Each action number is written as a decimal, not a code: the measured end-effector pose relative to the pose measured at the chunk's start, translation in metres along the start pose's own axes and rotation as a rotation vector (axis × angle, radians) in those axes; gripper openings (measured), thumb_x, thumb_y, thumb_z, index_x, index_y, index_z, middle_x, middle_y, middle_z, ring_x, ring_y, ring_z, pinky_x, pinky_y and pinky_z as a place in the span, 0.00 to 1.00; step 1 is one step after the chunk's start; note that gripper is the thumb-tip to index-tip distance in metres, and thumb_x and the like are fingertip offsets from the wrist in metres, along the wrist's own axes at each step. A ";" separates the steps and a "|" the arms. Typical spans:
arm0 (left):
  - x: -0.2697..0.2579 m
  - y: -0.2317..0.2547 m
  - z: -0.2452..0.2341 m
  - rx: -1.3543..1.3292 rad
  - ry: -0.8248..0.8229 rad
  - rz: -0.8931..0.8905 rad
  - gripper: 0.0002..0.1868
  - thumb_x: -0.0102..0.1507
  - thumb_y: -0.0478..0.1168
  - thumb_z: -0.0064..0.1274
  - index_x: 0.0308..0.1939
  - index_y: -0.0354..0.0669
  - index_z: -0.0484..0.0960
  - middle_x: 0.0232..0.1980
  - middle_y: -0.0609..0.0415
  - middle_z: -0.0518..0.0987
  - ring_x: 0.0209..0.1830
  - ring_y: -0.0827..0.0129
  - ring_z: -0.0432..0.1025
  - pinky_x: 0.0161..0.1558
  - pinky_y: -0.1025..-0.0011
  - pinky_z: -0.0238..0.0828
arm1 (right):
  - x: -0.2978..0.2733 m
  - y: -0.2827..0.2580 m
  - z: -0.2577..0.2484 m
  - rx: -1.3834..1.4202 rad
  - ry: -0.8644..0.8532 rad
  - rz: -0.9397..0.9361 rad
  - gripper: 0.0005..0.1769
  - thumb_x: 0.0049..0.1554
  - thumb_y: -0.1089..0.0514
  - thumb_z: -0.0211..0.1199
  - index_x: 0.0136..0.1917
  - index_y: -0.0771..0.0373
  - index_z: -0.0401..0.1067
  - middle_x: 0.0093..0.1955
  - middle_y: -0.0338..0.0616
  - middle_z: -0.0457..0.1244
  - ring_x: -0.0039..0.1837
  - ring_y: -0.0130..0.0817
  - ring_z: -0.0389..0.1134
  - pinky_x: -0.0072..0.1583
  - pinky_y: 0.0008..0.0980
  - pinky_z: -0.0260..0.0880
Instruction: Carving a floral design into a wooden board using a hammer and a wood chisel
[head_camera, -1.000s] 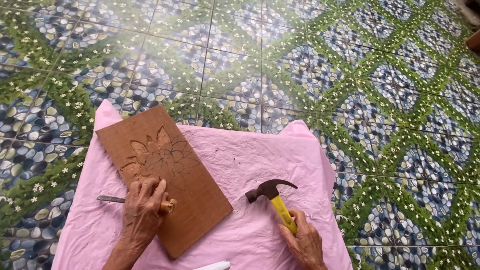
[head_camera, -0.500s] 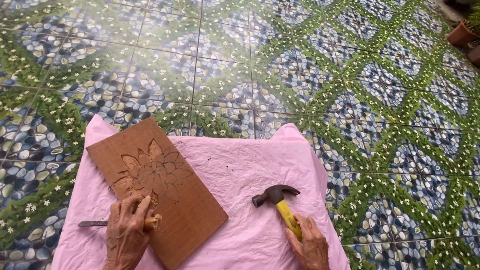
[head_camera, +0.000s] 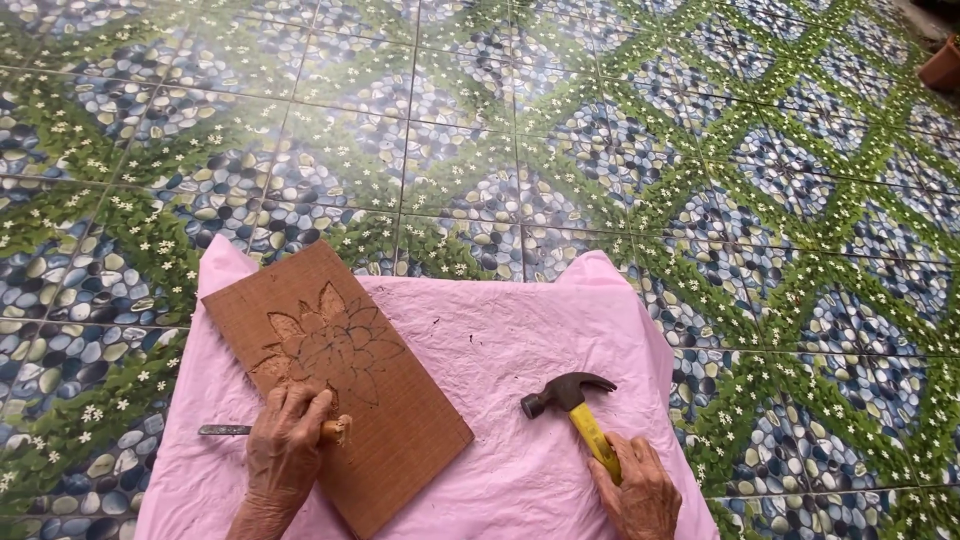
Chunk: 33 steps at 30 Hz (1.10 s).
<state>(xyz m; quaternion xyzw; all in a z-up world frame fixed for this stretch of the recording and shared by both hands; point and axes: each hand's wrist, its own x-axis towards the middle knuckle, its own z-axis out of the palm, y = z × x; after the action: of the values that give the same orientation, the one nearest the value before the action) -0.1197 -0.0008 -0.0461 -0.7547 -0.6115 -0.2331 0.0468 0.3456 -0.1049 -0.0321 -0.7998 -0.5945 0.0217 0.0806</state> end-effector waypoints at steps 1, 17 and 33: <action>0.000 -0.001 0.002 0.003 -0.001 -0.001 0.20 0.60 0.56 0.53 0.44 0.47 0.84 0.47 0.57 0.79 0.40 0.67 0.70 0.36 0.72 0.75 | 0.000 0.001 0.000 0.003 -0.001 -0.002 0.28 0.46 0.42 0.71 0.61 0.43 0.73 0.45 0.31 0.66 0.44 0.30 0.71 0.46 0.32 0.74; 0.016 0.004 -0.037 0.007 0.123 0.136 0.09 0.60 0.43 0.54 0.37 0.41 0.77 0.42 0.53 0.74 0.37 0.65 0.68 0.35 0.69 0.72 | -0.005 0.004 0.013 0.020 0.082 -0.038 0.29 0.47 0.47 0.72 0.63 0.50 0.78 0.46 0.39 0.67 0.46 0.37 0.70 0.48 0.34 0.73; -0.026 0.014 -0.051 0.002 -0.035 0.030 0.24 0.59 0.52 0.58 0.50 0.39 0.83 0.57 0.51 0.78 0.44 0.63 0.71 0.33 0.73 0.76 | 0.013 -0.221 -0.018 0.842 -0.210 -0.651 0.18 0.56 0.65 0.61 0.60 0.57 0.75 0.52 0.45 0.66 0.39 0.26 0.65 0.36 0.17 0.72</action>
<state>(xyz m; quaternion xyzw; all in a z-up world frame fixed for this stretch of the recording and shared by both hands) -0.1250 -0.0457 -0.0079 -0.7677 -0.6011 -0.2184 0.0403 0.1426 -0.0325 0.0205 -0.4663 -0.7563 0.3119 0.3366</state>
